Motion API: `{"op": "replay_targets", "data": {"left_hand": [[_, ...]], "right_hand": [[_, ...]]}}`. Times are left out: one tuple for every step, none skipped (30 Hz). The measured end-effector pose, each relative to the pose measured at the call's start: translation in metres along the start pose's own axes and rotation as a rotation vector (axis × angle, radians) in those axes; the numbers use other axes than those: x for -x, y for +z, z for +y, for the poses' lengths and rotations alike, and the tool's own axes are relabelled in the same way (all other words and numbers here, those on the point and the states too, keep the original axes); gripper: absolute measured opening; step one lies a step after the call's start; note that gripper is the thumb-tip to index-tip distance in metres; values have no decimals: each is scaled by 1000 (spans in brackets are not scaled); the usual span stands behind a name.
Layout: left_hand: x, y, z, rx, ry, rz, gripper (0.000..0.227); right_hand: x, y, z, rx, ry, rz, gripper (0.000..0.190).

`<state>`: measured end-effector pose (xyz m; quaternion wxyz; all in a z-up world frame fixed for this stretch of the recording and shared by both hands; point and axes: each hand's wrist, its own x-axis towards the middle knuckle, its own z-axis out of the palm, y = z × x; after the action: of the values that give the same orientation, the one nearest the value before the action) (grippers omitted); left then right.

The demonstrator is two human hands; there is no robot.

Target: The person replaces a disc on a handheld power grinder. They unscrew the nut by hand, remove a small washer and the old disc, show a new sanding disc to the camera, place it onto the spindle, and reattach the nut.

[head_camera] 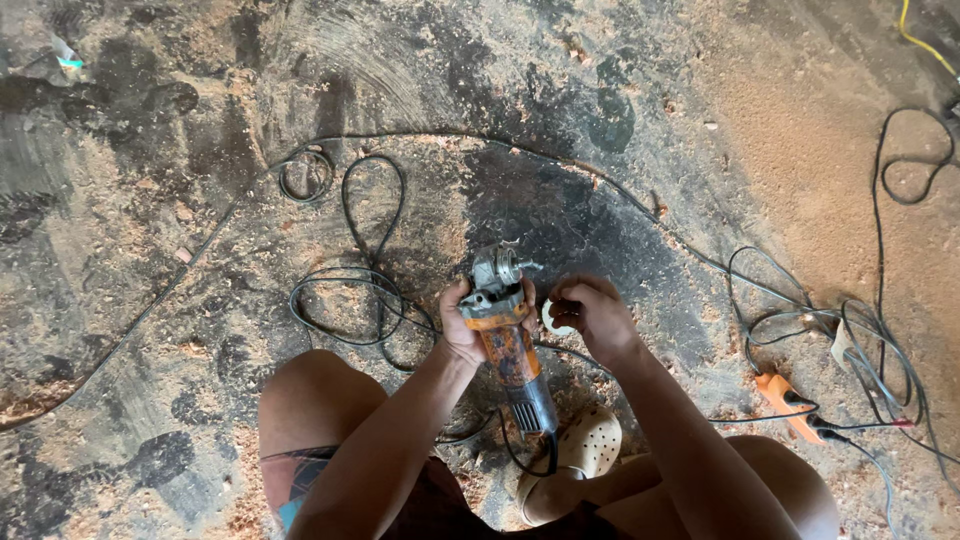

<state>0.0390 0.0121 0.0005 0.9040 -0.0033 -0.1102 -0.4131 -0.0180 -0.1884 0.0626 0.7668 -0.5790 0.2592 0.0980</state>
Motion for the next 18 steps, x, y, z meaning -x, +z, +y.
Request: {"op": "replay_targets", "data": {"left_hand": [[1,-1,1,-5,-6,3,71],[1,-1,3,-9,-12,7,69],[1,-1,5,-14,-17,8,68],[1,-1,6,-43,-1,32,69],[1,1,8,-72,14,57,70],[1,3,10,-101,30,81,72],[0,4,11,-65,-1,87,71],[0,6,13,-28,-32,92,70],[-2,7,14,9,-64,95,69],[-2,7,14,-17,-33,114,70],[-2,6,14,-43,-4,132,71],[-2,4,14,-68,25,150,72],[-3,1,14,-58,19,160,73],[-5,-2,16,-47,12,170,73],[-2,-5,14,-32,3,186,73],[-2,-8,14,-33,49,186,70],[-4,-10,15,-33,87,189,67],[-5,-11,16,-33,126,192,64]], "right_hand": [[2,3,2,42,-38,-28,17],[4,7,4,84,-75,-57,22],[7,11,6,127,-114,-86,26],[14,16,9,248,-148,-102,29],[23,23,13,369,-180,-118,32],[29,31,15,490,-213,-134,34],[35,40,17,482,-197,-104,33],[42,48,20,474,-181,-74,34],[47,54,21,468,-168,-43,37],[48,55,23,437,-148,-36,34],[48,53,28,405,-128,-28,31],[44,46,38,373,-107,-19,29],[30,36,49,312,-45,24,27],[7,24,62,250,17,67,27],[-13,8,84,187,88,113,29],[-40,-11,103,233,68,96,27],[-66,-30,126,276,52,83,26],[-82,-46,156,273,79,99,26]]}}
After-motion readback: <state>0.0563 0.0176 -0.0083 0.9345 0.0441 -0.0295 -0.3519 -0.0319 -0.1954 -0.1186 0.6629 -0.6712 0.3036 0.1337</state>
